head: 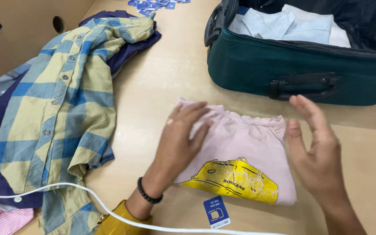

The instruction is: The person folds a light pink t-shirt on a table and places it into an open green suitcase. The person then picks up a blue and yellow plaid shirt and begins buttoning it.

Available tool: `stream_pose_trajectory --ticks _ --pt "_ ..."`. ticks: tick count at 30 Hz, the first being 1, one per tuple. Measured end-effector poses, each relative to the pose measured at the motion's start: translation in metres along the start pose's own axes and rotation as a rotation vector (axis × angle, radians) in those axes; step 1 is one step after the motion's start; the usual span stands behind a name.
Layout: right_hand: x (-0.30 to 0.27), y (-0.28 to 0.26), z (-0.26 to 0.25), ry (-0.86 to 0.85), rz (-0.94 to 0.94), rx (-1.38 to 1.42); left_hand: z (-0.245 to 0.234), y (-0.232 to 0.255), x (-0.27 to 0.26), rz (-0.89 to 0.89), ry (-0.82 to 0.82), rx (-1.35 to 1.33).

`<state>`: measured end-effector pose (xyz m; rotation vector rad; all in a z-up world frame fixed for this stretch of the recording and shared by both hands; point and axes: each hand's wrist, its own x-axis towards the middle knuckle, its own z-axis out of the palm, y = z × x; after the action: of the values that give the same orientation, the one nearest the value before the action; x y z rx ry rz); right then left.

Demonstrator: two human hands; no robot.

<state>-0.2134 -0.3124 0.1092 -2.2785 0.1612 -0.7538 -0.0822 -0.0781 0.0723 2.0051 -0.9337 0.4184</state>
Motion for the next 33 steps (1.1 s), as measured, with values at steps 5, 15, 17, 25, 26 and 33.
stream_pose_trajectory --ticks 5,15,17,25,26,33 --pt "-0.029 -0.019 0.046 -0.246 -0.193 -0.437 0.04 0.023 -0.017 0.16 -0.277 0.15" --pt "-0.057 0.038 0.073 -0.399 -0.128 -0.604 0.06 0.001 -0.04 -0.019 -0.336 0.214" --pt "-0.056 0.039 0.074 -0.419 -0.129 -0.63 0.059 0.001 -0.039 -0.023 -0.338 0.22" --pt "-0.05 0.033 0.072 -0.442 -0.125 -0.613 0.053 0.004 -0.032 -0.029 -0.359 0.198" --pt "-0.051 0.032 0.071 -0.444 -0.126 -0.601 0.051 0.005 -0.031 -0.029 -0.362 0.182" --pt "-0.039 0.039 0.055 -0.205 -0.02 -0.462 0.034 -0.006 -0.019 -0.09 -0.262 0.119"
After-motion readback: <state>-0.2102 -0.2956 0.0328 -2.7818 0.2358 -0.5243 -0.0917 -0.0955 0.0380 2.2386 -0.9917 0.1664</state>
